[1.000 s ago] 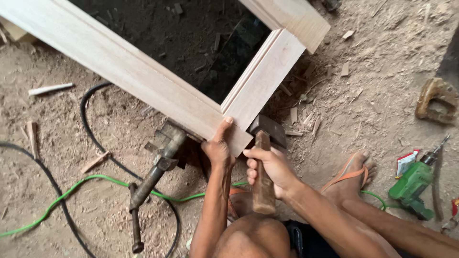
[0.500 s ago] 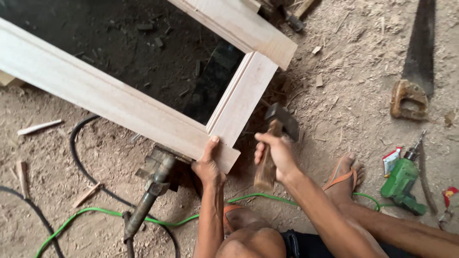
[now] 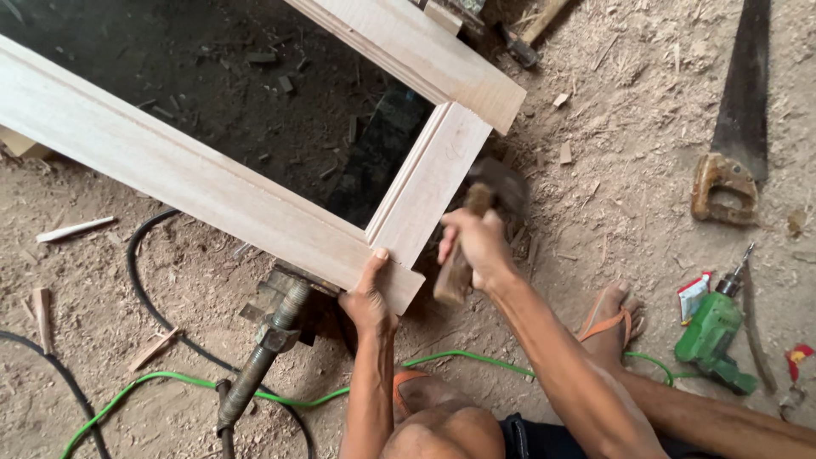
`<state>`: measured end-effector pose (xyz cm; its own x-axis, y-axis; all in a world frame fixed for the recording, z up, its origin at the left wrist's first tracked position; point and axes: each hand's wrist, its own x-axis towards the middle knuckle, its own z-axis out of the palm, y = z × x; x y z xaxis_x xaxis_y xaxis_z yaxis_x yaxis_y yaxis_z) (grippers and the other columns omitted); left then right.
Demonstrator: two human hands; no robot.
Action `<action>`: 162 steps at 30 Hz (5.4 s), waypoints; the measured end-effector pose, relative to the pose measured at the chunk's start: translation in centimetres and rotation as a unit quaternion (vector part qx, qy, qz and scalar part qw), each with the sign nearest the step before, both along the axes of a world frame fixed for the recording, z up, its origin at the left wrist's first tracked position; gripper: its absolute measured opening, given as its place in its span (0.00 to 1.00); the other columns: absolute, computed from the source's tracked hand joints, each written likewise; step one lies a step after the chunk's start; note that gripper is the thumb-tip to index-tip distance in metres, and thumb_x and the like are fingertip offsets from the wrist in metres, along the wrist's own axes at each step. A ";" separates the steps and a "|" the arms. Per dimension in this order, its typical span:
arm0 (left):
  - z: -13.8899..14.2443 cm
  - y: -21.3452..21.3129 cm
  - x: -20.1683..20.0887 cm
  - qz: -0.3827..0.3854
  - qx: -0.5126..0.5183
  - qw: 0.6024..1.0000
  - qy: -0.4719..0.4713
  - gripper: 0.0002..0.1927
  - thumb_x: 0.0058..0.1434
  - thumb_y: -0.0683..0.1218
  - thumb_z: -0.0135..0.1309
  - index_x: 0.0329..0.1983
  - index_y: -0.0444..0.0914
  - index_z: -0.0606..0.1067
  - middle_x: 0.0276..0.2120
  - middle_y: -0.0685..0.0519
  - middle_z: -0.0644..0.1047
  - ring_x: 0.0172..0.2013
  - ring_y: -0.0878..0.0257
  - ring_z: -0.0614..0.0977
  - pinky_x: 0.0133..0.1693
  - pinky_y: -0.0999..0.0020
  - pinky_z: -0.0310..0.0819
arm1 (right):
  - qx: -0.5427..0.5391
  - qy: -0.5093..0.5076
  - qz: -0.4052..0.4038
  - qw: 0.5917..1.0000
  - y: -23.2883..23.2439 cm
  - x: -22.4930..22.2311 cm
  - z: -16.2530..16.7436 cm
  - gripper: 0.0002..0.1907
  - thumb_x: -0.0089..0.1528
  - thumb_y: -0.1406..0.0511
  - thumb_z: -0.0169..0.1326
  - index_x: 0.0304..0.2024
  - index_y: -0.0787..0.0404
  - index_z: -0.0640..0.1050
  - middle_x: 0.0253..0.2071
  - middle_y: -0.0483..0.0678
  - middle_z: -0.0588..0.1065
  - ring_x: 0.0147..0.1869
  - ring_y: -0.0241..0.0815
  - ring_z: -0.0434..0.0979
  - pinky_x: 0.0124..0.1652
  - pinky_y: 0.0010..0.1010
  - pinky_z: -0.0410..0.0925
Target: The person assembles a wooden frame with a glass pane. They use a hammer to tap the frame pieces into place, a drill to make holes, and a mallet to secure the joints. The person also uses a clamp to hold the frame steady during assembly.
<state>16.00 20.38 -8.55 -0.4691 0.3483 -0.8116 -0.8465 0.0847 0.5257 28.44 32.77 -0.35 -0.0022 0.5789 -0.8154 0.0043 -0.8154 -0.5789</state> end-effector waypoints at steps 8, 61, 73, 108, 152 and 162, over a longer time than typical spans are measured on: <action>-1.0 -1.4 -0.2 -0.057 -0.016 0.997 0.048 0.36 0.52 0.48 0.70 0.59 0.25 0.71 0.55 0.45 0.78 0.52 0.57 0.81 0.55 0.63 0.77 | -0.010 0.032 0.014 0.999 0.5 2.8 0.6 0.12 0.60 0.68 0.58 0.40 0.59 0.68 0.20 0.45 0.71 0.17 0.36 0.71 0.19 0.29 0.70; -3.0 -7.6 0.7 -0.089 0.183 0.972 -0.116 0.35 0.64 0.56 0.57 0.68 0.33 0.64 0.61 0.49 0.74 0.60 0.58 0.75 0.63 0.57 0.66 | 0.037 -0.447 0.593 0.669 14.3 18.9 -2.3 0.30 0.65 0.51 0.51 0.58 0.68 0.68 0.39 0.65 0.77 0.38 0.59 0.79 0.40 0.52 0.76; -4.3 -7.2 1.3 -0.099 0.104 0.979 0.147 0.32 0.62 0.55 0.61 0.62 0.29 0.70 0.52 0.49 0.78 0.50 0.63 0.78 0.56 0.68 0.71 | 0.042 -0.469 0.728 0.499 19.2 17.7 -3.8 0.38 0.62 0.47 0.53 0.58 0.75 0.71 0.47 0.70 0.81 0.47 0.63 0.84 0.50 0.48 0.78; -4.6 -6.2 1.3 -0.040 0.227 0.969 -0.086 0.34 0.64 0.58 0.57 0.65 0.33 0.67 0.53 0.49 0.77 0.52 0.57 0.80 0.55 0.55 0.76 | 0.038 -0.168 0.306 0.936 12.5 18.8 -7.1 0.08 0.63 0.65 0.56 0.41 0.63 0.74 0.27 0.47 0.73 0.26 0.36 0.71 0.27 0.28 0.68; 8.3 -5.8 1.1 -0.602 -0.327 0.667 0.293 0.24 0.63 0.64 0.61 0.50 0.42 0.82 0.34 0.38 0.82 0.39 0.48 0.83 0.43 0.55 0.75 | 0.442 -0.220 0.682 0.539 5.1 14.1 -1.2 0.05 0.68 0.63 0.49 0.40 0.57 0.69 0.20 0.45 0.71 0.12 0.32 0.62 0.13 0.28 0.59; 3.6 12.2 4.9 -0.478 -0.038 0.419 0.771 0.38 0.60 0.49 0.52 0.73 0.31 0.60 0.73 0.37 0.56 0.73 0.42 0.57 0.71 0.44 0.45 | 0.375 -0.297 0.533 0.698 10.8 14.8 -0.6 0.23 0.70 0.56 0.45 0.54 0.72 0.68 0.17 0.46 0.68 0.10 0.33 0.63 0.11 0.29 0.61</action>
